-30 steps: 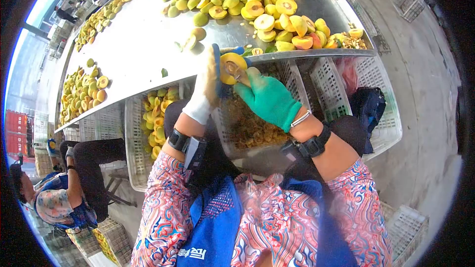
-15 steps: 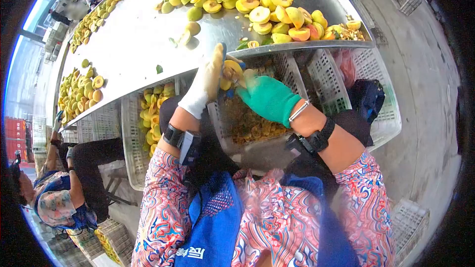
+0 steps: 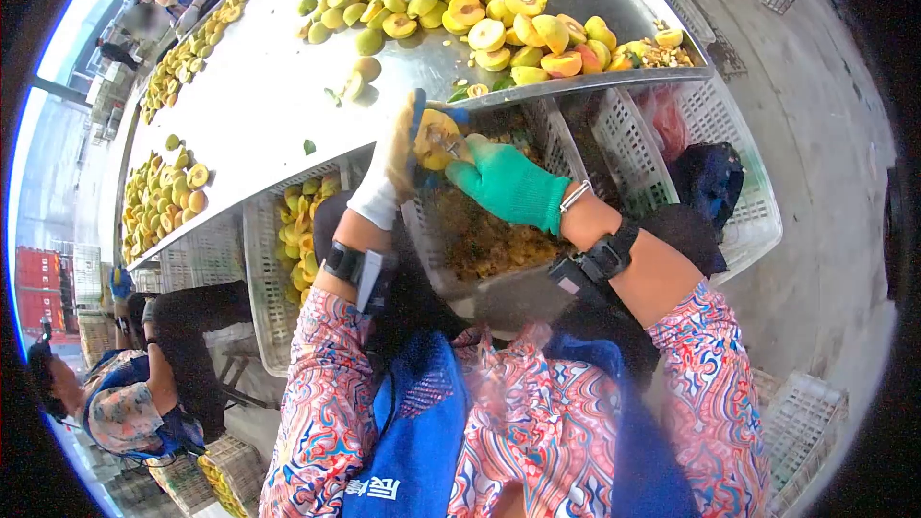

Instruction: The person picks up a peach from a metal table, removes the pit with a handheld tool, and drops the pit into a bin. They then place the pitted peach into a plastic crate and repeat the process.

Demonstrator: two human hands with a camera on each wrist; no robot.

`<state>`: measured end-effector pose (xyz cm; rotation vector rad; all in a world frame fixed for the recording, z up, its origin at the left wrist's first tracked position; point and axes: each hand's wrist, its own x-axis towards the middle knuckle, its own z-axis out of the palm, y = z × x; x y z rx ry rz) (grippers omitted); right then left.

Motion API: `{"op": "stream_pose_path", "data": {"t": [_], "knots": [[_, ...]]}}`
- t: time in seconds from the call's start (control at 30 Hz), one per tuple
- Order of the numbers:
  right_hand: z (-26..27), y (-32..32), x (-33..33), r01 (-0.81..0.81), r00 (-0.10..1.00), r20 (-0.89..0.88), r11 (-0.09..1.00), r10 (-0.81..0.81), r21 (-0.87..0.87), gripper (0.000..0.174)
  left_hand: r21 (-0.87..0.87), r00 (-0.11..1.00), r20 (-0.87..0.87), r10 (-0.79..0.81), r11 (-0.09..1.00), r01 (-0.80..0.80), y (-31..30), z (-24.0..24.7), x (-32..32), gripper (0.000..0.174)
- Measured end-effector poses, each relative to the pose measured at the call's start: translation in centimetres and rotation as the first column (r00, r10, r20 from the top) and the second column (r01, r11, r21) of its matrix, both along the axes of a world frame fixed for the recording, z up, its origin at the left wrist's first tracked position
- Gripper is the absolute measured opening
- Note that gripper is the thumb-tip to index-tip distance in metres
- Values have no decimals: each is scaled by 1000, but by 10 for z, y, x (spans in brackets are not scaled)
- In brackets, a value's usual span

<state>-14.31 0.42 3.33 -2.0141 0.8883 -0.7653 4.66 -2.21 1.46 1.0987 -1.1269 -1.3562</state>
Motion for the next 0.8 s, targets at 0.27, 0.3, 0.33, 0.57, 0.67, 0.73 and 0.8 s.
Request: {"op": "stream_pose_path", "data": {"t": [0.27,0.3,0.33,0.57,0.67,0.73,0.8], "knots": [[42,22,3,-167,957,290,776,-21,609,30,-101,942,-185,280,948,-302,23,27,-36,40],[22,17,10,-38,962,268,952,-47,303,29,-138,941,-161,297,938,-319,24,26,-36,36],[-10,7,21,96,964,255,994,-81,-47,27,-176,940,-137,313,926,-334,23,25,-37,31],[27,7,-5,-404,904,413,531,109,745,26,-364,918,28,396,859,-360,26,27,-48,31],[30,12,-2,-379,906,419,546,56,747,25,-100,942,-68,328,938,-333,21,20,-34,33],[32,9,-8,-518,846,528,348,72,782,26,98,937,-103,335,941,-325,30,42,-41,36],[32,11,-10,-507,853,518,339,64,792,26,79,939,40,343,935,-345,31,51,-48,39]]}}
